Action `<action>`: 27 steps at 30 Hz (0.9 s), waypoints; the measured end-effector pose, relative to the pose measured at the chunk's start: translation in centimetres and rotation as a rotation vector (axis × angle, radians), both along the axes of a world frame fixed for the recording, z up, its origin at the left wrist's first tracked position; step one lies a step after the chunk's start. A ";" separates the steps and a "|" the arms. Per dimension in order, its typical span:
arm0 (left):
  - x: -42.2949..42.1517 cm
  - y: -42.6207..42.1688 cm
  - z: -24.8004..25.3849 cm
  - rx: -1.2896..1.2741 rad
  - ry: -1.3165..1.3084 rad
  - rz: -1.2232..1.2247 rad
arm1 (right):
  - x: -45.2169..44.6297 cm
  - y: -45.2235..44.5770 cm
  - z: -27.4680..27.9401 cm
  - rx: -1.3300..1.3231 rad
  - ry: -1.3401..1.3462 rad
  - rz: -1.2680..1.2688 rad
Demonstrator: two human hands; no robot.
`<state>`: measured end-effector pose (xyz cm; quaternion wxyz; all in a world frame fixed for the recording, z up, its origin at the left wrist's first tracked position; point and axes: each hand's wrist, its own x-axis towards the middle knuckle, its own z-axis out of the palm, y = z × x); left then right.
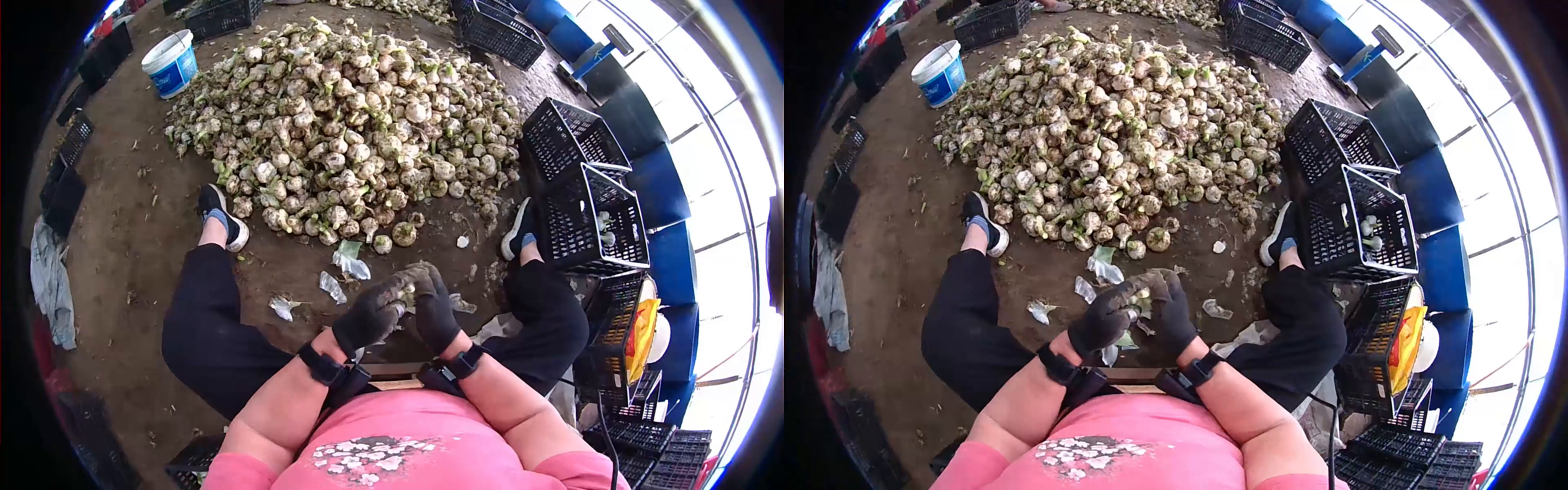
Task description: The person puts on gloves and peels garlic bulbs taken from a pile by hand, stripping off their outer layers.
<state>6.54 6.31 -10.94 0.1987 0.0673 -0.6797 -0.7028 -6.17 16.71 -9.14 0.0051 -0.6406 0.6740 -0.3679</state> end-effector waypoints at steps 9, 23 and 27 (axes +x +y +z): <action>0.2 -1.1 -1.0 0.468 -0.264 0.125 | -0.4 0.3 0.3 0.115 -0.867 0.019; -0.1 0.4 0.8 0.574 -0.237 -0.063 | -0.2 0.5 0.2 0.240 -1.356 -0.061; -0.2 0.6 -0.4 0.702 -0.142 0.004 | 0.6 -0.1 2.1 0.195 -1.409 -0.221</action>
